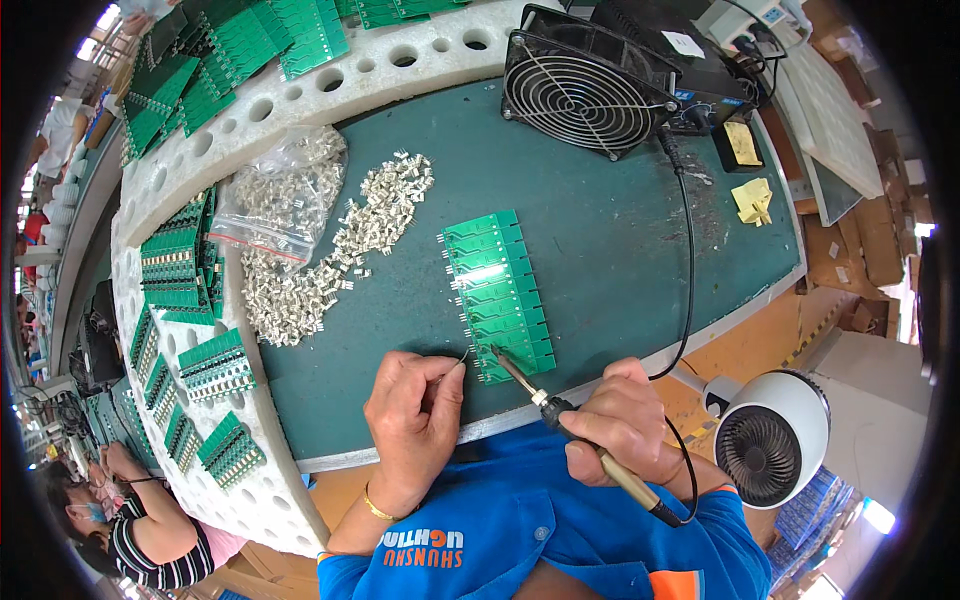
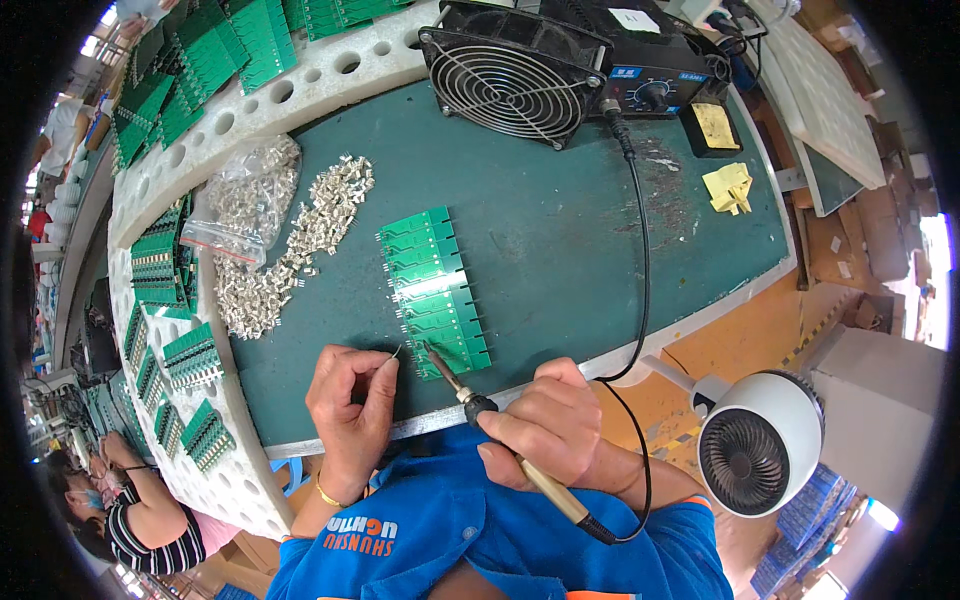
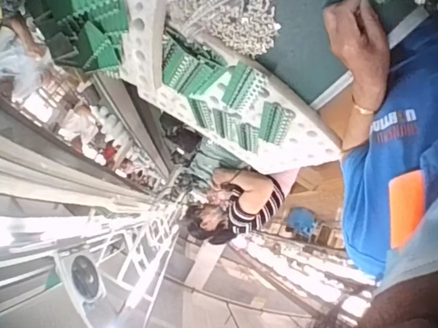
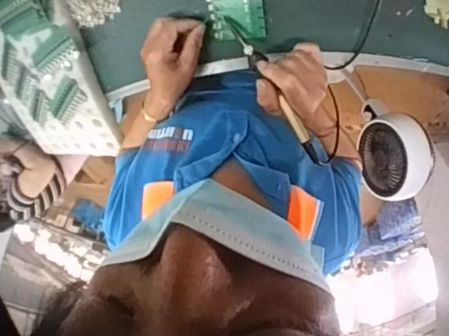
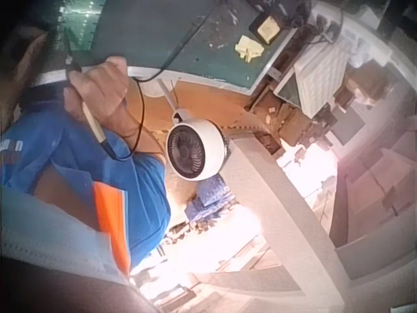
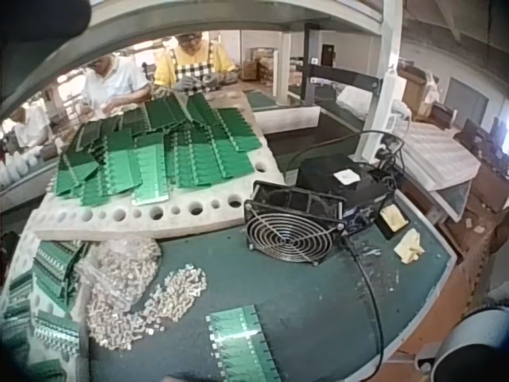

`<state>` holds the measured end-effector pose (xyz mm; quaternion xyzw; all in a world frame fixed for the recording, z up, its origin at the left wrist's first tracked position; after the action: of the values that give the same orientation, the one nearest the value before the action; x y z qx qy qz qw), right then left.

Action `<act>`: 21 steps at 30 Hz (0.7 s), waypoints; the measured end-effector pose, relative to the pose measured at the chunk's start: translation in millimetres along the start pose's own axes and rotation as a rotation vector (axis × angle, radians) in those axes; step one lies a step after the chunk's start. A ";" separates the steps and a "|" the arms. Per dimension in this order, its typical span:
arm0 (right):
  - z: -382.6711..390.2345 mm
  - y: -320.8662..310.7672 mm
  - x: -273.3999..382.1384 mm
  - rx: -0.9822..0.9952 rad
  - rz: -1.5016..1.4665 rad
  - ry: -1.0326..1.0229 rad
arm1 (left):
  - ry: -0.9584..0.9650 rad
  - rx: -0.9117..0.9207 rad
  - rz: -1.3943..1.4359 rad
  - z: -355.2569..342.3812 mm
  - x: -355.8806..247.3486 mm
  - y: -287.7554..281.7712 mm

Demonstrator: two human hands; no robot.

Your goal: The person solders components onto a circuit board using a soldering iron and wire, places the finished board onto a stack, and begins soldering another board.

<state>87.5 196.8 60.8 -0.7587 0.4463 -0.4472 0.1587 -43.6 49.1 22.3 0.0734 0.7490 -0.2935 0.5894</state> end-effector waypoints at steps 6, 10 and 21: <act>-6.7 4.1 -4.1 0.014 -0.039 0.017 | 0.010 -0.047 0.023 2.9 1.9 -7.0; -7.6 6.3 -7.6 -0.008 -0.059 0.031 | -0.037 -0.042 0.035 7.3 8.6 -10.4; -8.4 9.4 -2.9 0.060 -0.004 -0.002 | 0.078 0.058 -0.098 3.1 -1.3 4.5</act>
<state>75.1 195.3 57.9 -0.7549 0.4310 -0.4601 0.1807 -38.5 51.4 21.5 0.0651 0.7652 -0.3405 0.5425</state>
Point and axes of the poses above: each hand's wrist, its own z-axis away from the middle knuckle, its own y-axis out of the palm, x = y × z, the point moved 8 cm from there along -z, towards the middle knuckle, and after that the axes turned 12 degrees about z, right-handed, at the moved point
